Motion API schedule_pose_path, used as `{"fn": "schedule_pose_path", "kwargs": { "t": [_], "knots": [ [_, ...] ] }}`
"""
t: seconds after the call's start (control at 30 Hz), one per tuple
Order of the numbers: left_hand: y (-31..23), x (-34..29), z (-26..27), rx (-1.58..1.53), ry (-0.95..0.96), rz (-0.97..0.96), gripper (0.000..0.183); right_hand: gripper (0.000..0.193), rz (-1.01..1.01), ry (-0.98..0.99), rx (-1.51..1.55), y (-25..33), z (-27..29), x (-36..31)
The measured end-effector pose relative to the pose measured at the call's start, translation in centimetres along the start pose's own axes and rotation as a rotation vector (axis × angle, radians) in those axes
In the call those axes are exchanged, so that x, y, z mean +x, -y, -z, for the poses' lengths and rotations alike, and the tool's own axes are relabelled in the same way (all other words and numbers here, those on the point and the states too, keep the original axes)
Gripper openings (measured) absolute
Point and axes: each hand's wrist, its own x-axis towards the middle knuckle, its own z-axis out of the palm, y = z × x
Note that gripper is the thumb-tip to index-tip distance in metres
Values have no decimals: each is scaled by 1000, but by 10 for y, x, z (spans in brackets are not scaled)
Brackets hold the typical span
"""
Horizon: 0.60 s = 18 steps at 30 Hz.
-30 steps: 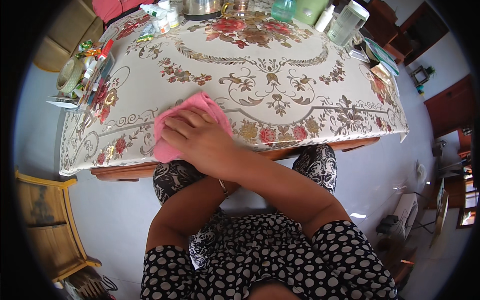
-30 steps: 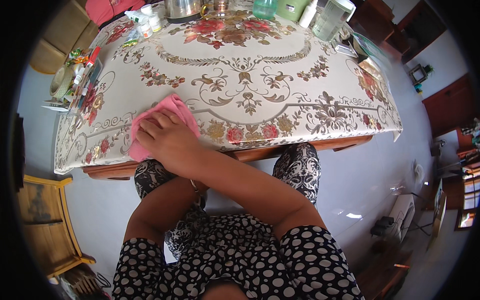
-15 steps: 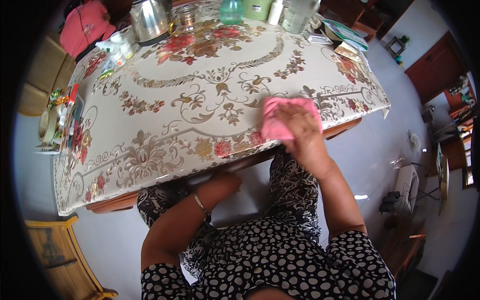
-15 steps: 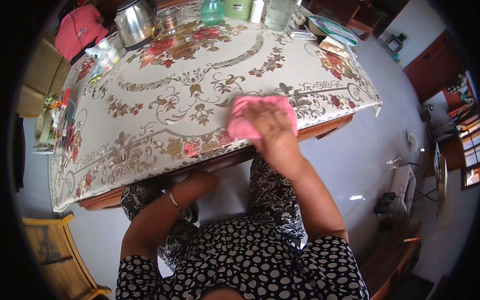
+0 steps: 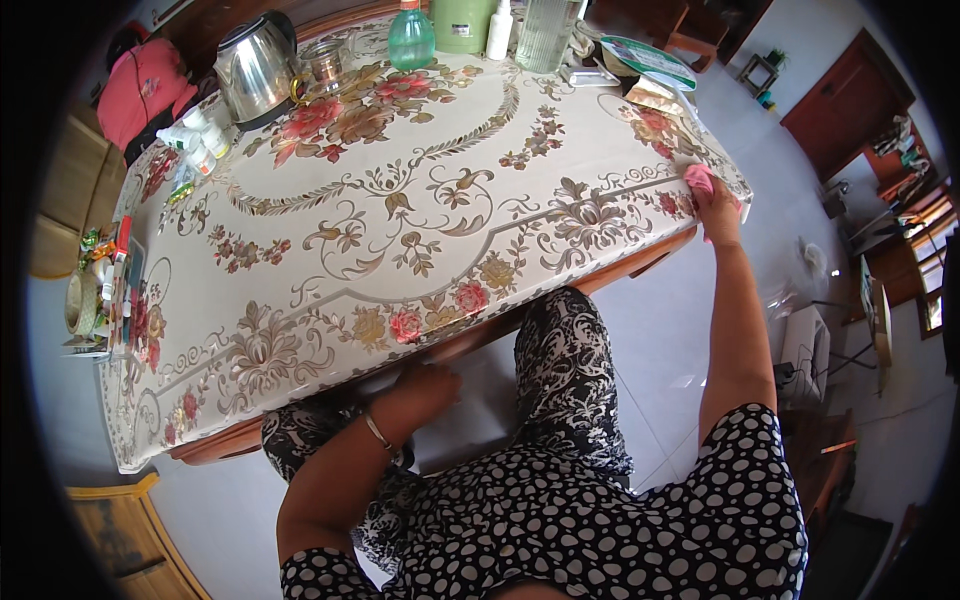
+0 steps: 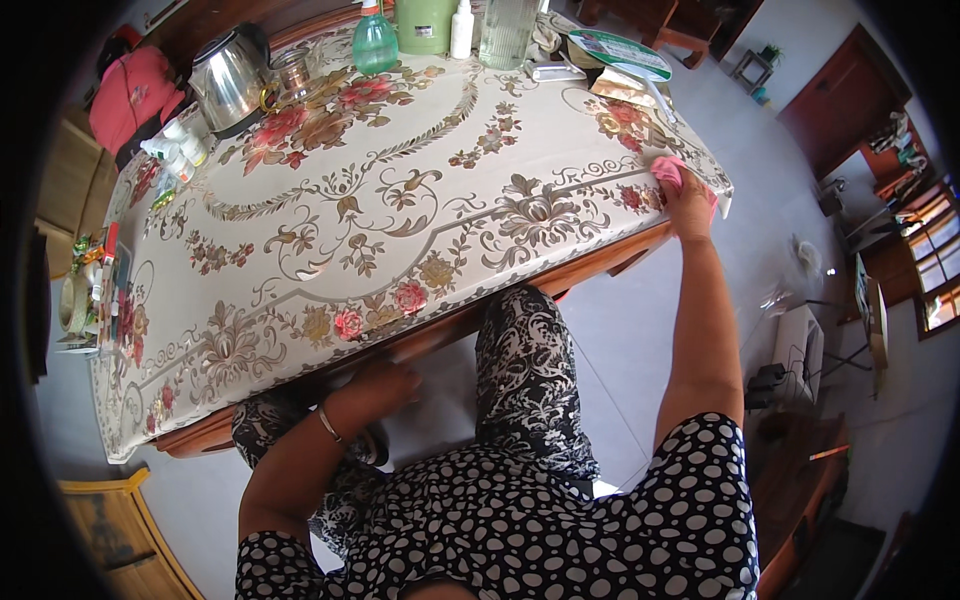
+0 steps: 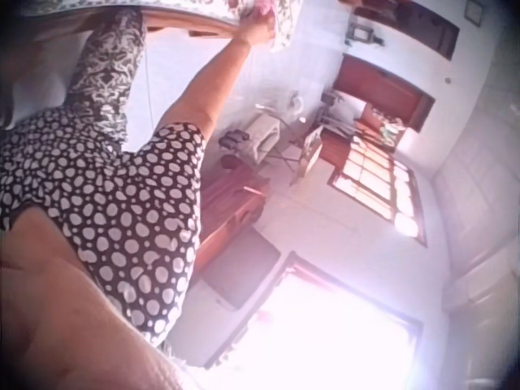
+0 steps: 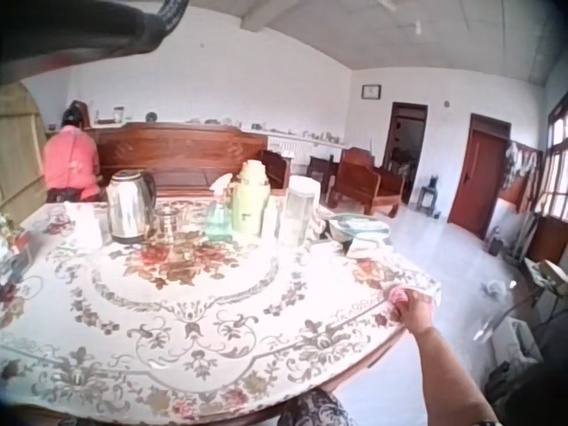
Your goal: The person wipes a dining table covered with a floral tablecloth using a pink cloth. The person moves the cloth in circular and back-and-forth motions across the table surface, cleaning around various items such as a kettle, bottles, and jars.
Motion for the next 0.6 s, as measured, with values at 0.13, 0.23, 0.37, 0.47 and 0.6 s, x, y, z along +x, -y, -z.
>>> {"fn": "schedule_pose_path", "kwargs": {
  "t": [0.13,0.23,0.37,0.47,0.6],
  "knots": [
    [-4,-1,4,-30,15,23,24,35,99,-75,-163,38,-12,-13],
    [-4,-1,4,-32,17,19,23,34,245,-92,-104,98,-5,-42],
    [-4,-6,5,-35,14,21,23,45,400,-5,74,199,3,-93],
    [-3,-3,1,-53,23,38,23,48,559,59,253,270,5,-126],
    [9,3,-29,36,-63,-6,23,57,923,225,432,353,0,-158]
  ]
}}
